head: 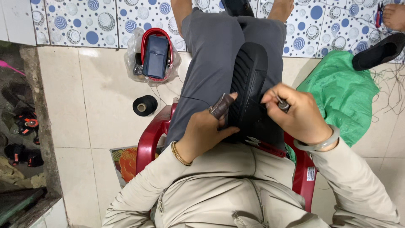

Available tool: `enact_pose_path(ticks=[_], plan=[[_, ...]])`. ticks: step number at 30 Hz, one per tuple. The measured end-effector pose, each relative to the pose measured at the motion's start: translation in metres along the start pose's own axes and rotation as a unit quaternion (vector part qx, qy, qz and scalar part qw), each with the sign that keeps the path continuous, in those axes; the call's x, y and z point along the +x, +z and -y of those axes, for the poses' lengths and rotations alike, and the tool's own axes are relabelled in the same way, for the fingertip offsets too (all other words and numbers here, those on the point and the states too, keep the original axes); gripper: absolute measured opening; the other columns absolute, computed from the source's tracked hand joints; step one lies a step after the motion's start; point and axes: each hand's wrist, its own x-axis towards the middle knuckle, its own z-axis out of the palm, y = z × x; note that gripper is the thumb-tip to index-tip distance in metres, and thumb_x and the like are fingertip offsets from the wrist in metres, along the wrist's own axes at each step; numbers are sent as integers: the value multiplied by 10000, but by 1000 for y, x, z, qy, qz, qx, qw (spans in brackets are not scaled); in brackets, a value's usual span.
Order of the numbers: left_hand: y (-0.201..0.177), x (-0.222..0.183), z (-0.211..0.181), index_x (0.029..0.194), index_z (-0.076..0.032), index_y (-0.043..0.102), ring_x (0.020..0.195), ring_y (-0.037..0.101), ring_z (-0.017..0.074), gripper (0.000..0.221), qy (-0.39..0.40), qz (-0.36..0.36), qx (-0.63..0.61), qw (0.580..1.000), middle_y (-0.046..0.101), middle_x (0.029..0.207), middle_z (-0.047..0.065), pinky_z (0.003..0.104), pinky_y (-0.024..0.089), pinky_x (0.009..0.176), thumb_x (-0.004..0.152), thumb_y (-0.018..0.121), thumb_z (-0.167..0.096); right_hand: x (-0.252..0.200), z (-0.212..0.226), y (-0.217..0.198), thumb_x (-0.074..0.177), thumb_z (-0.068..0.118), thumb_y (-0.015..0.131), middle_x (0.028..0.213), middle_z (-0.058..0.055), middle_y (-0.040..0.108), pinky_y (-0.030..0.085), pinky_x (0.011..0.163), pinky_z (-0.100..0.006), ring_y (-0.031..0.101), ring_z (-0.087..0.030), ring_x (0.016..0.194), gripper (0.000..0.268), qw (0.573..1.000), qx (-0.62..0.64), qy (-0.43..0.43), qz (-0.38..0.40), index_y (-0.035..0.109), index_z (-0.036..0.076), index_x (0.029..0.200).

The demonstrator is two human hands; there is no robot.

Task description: The person stitches a black shoe sole held on their lap using a needle and thread, pulling the thread tight through each hole and occasionally using pliers to pull the needle.

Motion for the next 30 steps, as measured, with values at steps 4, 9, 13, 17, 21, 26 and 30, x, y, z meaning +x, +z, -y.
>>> enact_pose_path(ticks=[4,9,13,17,21,26,30], plan=[[4,-11,2,1251,-140,539,479,564,201,566,51,-38,15,998,521,521,27,258,467,440,738,751,-256,-1,10,1,730,22,668,699,-63,652,467,588,-325,619,-265,641,125,998,-41,-57,-7,657,102,825],[6,-16,5,1162,-131,610,494,583,249,528,56,-80,5,995,528,505,70,322,480,415,688,782,-288,-6,9,14,733,70,708,660,-18,641,480,589,-306,624,-240,633,99,991,-98,-87,-36,658,133,792],[3,-12,-2,1192,-123,590,540,605,215,560,77,-70,36,994,544,560,47,315,489,467,685,778,-268,-10,4,20,695,93,725,584,4,615,473,558,-294,610,-209,570,113,995,-64,-73,-30,639,149,742],[-37,-7,-22,908,-11,616,704,634,392,449,-162,188,-17,969,615,652,152,472,501,579,704,724,-397,-56,-73,-51,610,3,696,781,-108,667,479,717,-394,620,-217,749,308,998,61,3,10,662,79,907],[-83,13,-34,656,-43,639,676,632,408,433,-192,339,28,921,617,570,181,458,473,569,756,652,-464,-56,-60,-56,696,-2,659,909,-131,640,477,719,-371,613,-218,766,307,999,34,3,-7,629,57,996],[-37,49,-16,749,-92,512,453,417,-12,146,51,108,-289,950,500,616,-62,136,370,379,893,538,-86,-56,-39,-62,953,-20,548,1290,-205,557,469,728,-300,594,-222,818,309,994,-42,3,-103,527,-9,1262],[-34,98,-13,975,-18,656,553,576,269,204,194,-144,54,969,635,784,104,382,424,468,919,578,-198,-19,-18,-12,850,24,565,1248,-136,568,396,1063,-359,559,-269,1155,389,991,-14,-116,61,520,40,1237]])
